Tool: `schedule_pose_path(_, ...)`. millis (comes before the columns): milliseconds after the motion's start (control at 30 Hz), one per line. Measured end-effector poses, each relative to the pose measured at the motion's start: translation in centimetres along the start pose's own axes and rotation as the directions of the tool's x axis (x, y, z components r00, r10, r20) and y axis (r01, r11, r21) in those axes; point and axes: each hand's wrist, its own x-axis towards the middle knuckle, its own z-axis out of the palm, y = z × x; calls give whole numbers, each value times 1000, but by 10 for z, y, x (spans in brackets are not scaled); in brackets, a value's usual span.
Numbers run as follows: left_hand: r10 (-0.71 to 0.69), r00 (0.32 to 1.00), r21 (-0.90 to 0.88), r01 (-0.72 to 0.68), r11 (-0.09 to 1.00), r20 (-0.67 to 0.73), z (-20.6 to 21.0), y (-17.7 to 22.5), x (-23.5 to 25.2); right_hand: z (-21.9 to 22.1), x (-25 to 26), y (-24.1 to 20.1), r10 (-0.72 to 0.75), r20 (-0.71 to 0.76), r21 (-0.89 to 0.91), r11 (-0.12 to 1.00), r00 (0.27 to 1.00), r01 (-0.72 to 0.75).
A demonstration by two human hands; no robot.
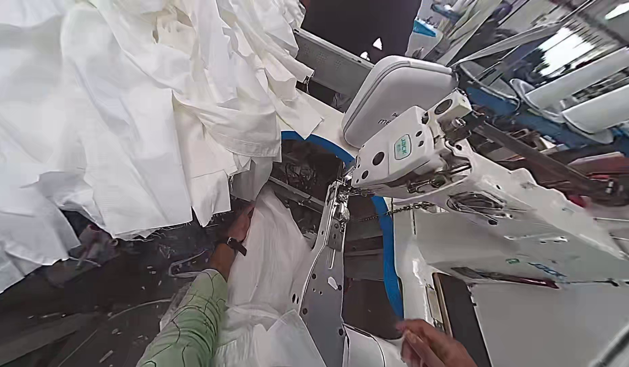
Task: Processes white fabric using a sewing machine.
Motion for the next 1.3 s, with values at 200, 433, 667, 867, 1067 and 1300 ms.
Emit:
schedule_pose_path(200, 198, 973, 156, -215, 964, 120, 89, 97, -19, 54, 212, -21, 168, 63, -338, 931, 984, -137)
schedule_pose_path(433, 922, 372, 711, -619, 333, -107, 76, 130, -147, 90, 202, -63, 169, -63, 27, 985, 984, -168)
schedule_pose_path(667, 110, 967, 806, 127, 578, -231, 24, 35, -194, 32, 159, -16, 489, 285, -768, 632, 825, -109)
schedule_pose_path(867, 52, 969, 631, -199, 750, 243, 97, 113, -174, 62, 93, -68, -212, -157, -353, 924, 965, 146)
schedule_pose_path(1067, -67, 803, 396, -218, 892, 592, 126, 104, -214, 97, 82, -45, -846, -277, -644, 516, 456, 565)
schedule_pose_path(1300, 489, 774, 790, -563, 241, 403, 181, 79, -168, 73, 76, -47, -383, -393, -412, 886, 836, 213)
